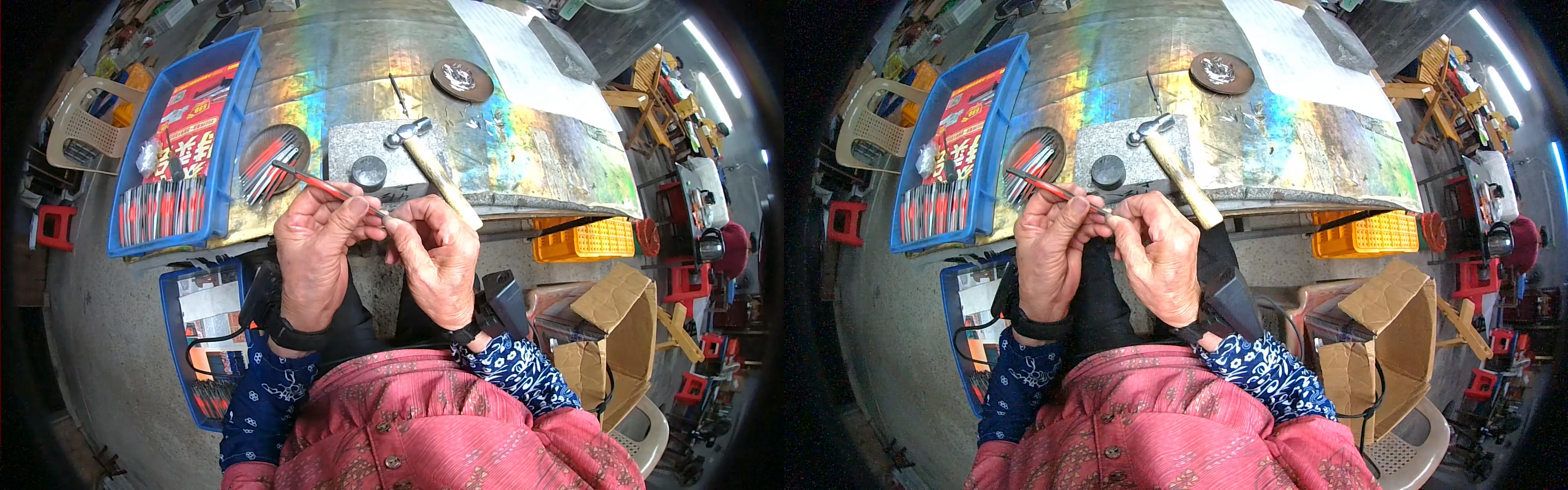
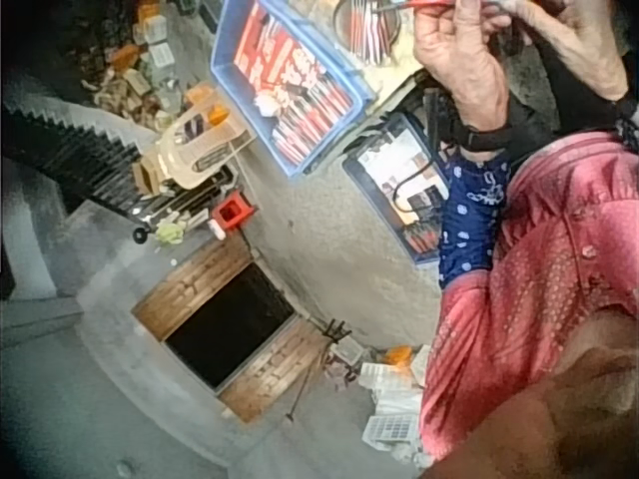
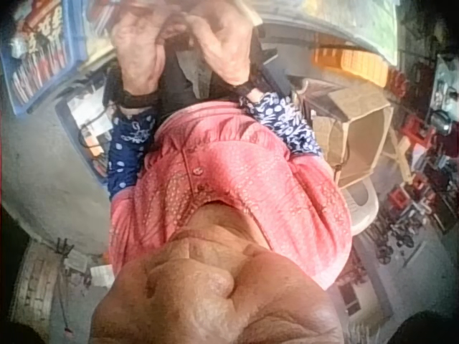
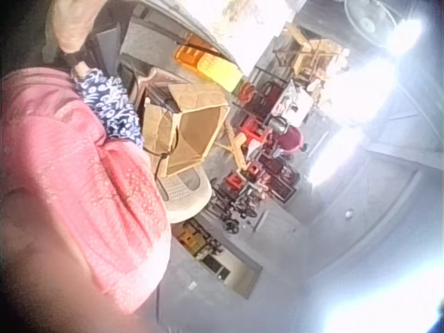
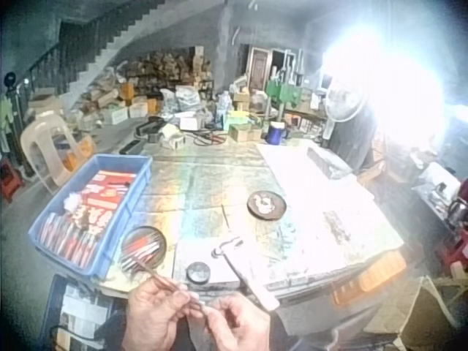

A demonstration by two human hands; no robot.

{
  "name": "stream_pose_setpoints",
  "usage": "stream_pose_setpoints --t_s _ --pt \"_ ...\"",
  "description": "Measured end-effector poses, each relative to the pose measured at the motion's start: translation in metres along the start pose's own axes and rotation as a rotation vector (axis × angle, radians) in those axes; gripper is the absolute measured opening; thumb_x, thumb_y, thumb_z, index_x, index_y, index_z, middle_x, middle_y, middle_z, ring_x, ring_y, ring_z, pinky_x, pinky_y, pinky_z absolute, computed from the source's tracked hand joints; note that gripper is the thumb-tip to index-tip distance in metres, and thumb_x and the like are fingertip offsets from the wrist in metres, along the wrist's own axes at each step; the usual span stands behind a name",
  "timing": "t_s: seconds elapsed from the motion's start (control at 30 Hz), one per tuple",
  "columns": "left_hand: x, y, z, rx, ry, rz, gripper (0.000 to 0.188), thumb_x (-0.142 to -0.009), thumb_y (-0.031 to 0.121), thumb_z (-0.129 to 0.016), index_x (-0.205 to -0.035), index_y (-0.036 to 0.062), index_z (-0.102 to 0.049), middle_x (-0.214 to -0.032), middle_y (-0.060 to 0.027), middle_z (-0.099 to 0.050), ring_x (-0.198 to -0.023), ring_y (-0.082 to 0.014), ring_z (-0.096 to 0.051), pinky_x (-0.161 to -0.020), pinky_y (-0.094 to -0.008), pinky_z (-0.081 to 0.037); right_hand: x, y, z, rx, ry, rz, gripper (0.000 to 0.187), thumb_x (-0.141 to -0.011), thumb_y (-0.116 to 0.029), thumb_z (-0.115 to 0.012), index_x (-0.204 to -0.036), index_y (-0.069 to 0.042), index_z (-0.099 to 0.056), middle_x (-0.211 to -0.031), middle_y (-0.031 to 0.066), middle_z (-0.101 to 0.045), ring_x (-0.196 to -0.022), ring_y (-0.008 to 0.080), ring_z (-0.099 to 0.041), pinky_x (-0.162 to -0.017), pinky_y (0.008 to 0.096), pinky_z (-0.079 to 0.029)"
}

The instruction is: The person repeatedly sharpens small red-handled tools by striking them with a hammer on a metal block. They pick up each tool from a blue tray, position it on the block, strike it, and return it to the tray. The process is repeated for multiple tools throughout the clip.

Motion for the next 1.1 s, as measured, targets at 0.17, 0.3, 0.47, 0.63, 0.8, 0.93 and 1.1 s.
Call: stream_pose_setpoints --t_s 0.17,0.3,0.47,0.63,0.8,0.93,1.1 --pt "-0.002 -0.001 0.003 -0.028 0.024 0.005 0.014 -0.093 0.003 -0.06 -0.106 -0.0008 -0.058 -0.093 -0.0148 -0.068 -0.074 -0.0179 -0.068 -0.066 -0.0288 -0.059 -0.007 -0.005 0.001 0.206 -0.03 0.141 0.009 -0.082 0.003 -0.066 -0.088 0.001 -0.059 -0.077 0.0103 -0.06 -0.062 0.0182 -0.06 -0.055 0.0292 -0.046" --pt "-0.006 -0.001 0.006 -0.016 0.013 0.024 0.013 -0.094 0.004 -0.059 -0.106 0.0002 -0.057 -0.091 -0.0133 -0.067 -0.074 -0.0173 -0.067 -0.065 -0.0284 -0.059 -0.014 -0.014 0.006 0.393 -0.082 0.364 0.013 -0.079 0.002 -0.069 -0.087 0.0 -0.059 -0.076 0.0114 -0.059 -0.062 0.0243 -0.06 -0.055 0.0319 -0.047" --pt "-0.025 0.005 0.012 -0.102 0.01 -0.032 0.013 -0.094 0.005 -0.058 -0.106 0.0006 -0.056 -0.089 -0.0118 -0.066 -0.074 -0.0167 -0.067 -0.063 -0.0267 -0.058 -0.022 -0.018 0.026 0.616 -0.015 0.448 0.015 -0.077 -0.004 -0.072 -0.087 -0.003 -0.061 -0.076 0.0109 -0.059 -0.067 0.0287 -0.06 -0.061 0.0362 -0.048" --pt "-0.045 0.01 0.012 -0.287 -0.007 -0.159 0.011 -0.091 0.0 -0.061 -0.101 -0.0022 -0.058 -0.084 -0.0102 -0.066 -0.071 -0.0136 -0.065 -0.057 -0.0232 -0.056 -0.028 -0.012 0.046 1.024 -0.022 0.514 0.029 -0.074 -0.007 -0.072 -0.101 -0.002 -0.06 -0.094 0.014 -0.055 -0.085 0.0324 -0.055 -0.071 0.0411 -0.048" --pt "-0.052 0.007 0.007 -0.418 0.016 -0.253 0.008 -0.088 -0.004 -0.062 -0.096 -0.0037 -0.061 -0.078 -0.0067 -0.065 -0.065 -0.0088 -0.063 -0.054 -0.0197 -0.053 -0.027 0.002 0.054 1.04 -0.093 0.327 0.043 -0.076 -0.008 -0.072 -0.116 -0.004 -0.056 -0.096 0.0153 -0.053 -0.085 0.0354 -0.057 -0.071 0.0421 -0.049" --pt "-0.054 0.003 0.006 -0.482 0.026 -0.266 0.009 -0.086 -0.005 -0.064 -0.095 -0.0032 -0.062 -0.078 -0.0045 -0.065 -0.066 -0.0066 -0.062 -0.054 -0.0186 -0.052 -0.026 0.008 0.055 1.011 -0.082 0.248 0.044 -0.078 -0.007 -0.071 -0.119 -0.006 -0.055 -0.097 0.0161 -0.054 -0.084 0.0372 -0.06 -0.071 0.0419 -0.049" --pt "-0.053 0.001 0.006 -0.502 0.03 -0.265 0.009 -0.086 -0.004 -0.064 -0.094 -0.0024 -0.063 -0.079 -0.0038 -0.065 -0.066 -0.0058 -0.061 -0.054 -0.0181 -0.051 -0.028 0.011 0.055 1.004 -0.1 0.26 0.046 -0.079 -0.007 -0.069 -0.122 -0.004 -0.053 -0.096 0.0168 -0.053 -0.084 0.0373 -0.06 -0.07 0.0438 -0.05"
Point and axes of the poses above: each hand's wrist, its own x-axis away from the middle knuckle, its own z-axis out of the back of the hand, y = z × x, the point moved 3 cm from there along -x, towards the middle knuckle
